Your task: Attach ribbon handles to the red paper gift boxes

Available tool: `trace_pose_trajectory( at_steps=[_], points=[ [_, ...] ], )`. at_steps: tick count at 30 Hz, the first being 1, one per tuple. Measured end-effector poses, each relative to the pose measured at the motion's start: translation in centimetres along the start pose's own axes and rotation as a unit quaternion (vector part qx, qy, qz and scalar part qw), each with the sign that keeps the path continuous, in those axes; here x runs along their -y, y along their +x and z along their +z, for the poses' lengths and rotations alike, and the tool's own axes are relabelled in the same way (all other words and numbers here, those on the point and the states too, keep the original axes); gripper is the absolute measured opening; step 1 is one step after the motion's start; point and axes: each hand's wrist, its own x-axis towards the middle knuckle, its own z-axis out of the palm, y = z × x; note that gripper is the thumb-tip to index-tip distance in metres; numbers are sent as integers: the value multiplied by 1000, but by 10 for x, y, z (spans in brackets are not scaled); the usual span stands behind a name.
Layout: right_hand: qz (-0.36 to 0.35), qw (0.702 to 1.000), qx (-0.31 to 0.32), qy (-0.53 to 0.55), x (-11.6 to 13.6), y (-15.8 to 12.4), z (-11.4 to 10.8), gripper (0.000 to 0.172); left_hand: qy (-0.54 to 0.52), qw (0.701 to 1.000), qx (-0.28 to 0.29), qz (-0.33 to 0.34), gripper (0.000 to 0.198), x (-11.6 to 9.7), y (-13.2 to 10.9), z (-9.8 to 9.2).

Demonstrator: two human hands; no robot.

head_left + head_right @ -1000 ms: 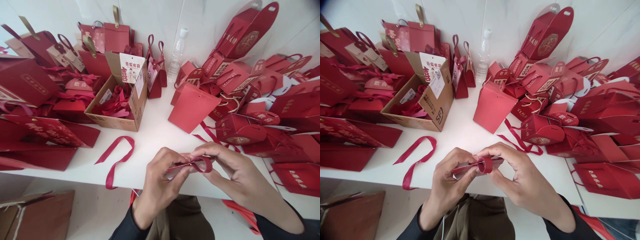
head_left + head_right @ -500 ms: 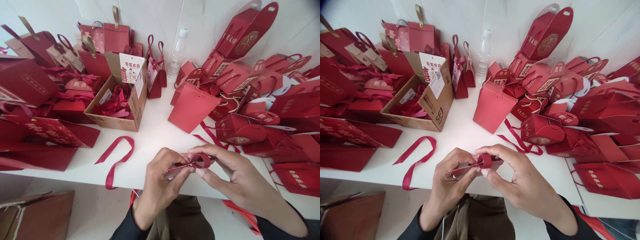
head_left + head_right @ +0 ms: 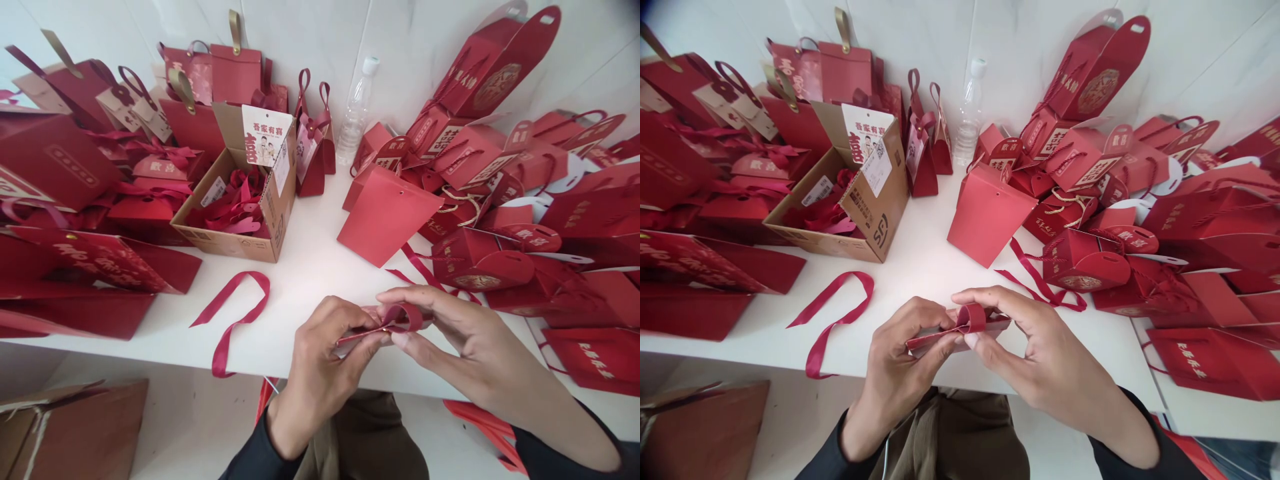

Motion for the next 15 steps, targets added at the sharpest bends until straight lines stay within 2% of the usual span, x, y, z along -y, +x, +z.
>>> trace_pose_trajectory(
  at_steps=[11,15],
  points=[
    [1,999,9,31,1,3,2,18,2,1000,-5,-7,7,-1,0,0],
    [-7,999,18,50,-2,2,1,19,3,1000,-3,-15,7,-1,0,0]
  ],
)
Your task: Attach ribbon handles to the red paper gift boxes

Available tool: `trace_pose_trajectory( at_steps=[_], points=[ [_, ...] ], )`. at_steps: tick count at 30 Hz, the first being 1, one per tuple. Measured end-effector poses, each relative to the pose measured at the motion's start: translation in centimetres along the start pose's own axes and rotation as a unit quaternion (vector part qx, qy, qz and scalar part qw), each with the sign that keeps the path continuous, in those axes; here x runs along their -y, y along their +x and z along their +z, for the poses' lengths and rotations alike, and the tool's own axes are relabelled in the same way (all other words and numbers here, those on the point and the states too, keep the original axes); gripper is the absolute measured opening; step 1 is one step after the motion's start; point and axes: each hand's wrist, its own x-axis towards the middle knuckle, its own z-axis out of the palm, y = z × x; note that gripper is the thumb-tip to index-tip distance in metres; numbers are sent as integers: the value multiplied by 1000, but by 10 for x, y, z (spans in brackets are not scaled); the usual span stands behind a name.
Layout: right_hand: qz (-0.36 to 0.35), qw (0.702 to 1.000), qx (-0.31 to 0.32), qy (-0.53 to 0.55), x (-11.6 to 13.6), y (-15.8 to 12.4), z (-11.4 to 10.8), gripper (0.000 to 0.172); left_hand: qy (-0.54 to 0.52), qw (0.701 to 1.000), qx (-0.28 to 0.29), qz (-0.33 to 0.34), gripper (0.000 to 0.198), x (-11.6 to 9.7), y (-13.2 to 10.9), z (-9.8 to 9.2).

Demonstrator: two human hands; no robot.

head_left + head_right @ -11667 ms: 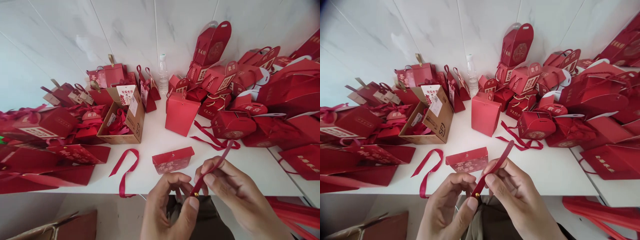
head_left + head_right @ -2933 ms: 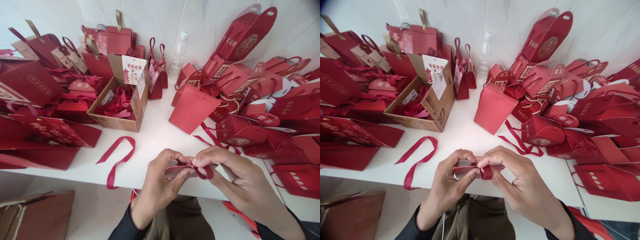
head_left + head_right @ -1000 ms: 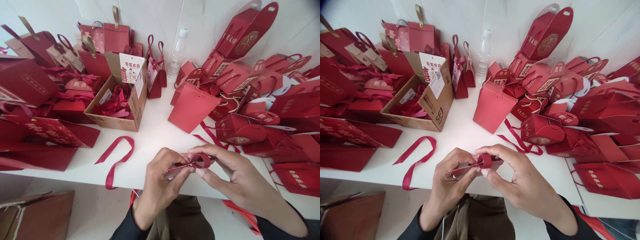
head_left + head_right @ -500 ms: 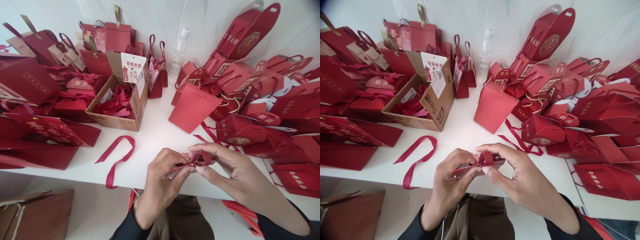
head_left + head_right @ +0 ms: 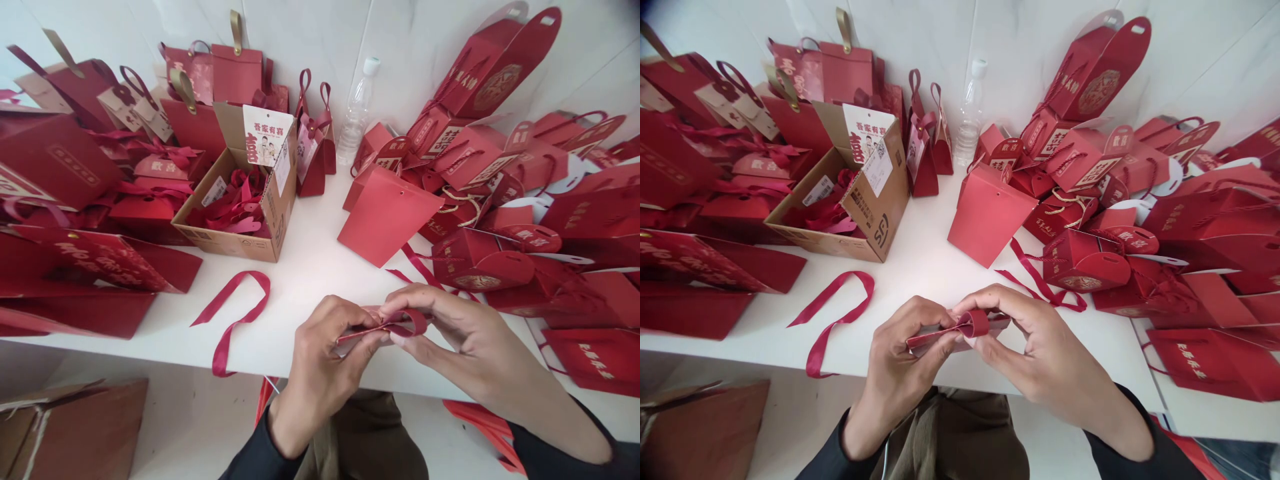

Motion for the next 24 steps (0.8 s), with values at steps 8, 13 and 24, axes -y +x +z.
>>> trace_pose_trajectory(
  at_steps=[8,13,24],
  points=[
    [-28,999,8,20,-2,3,0,23,1,1000,-1,-1,13,3,-2,1],
    [-40,999,-23,-9,-2,2,2,22,8,999,11,36,17,5,-2,2],
    [-53,998,-27,-31,-6,3,3,11,-50,997,0,-62,8,-8,-2,2]
  ],
)
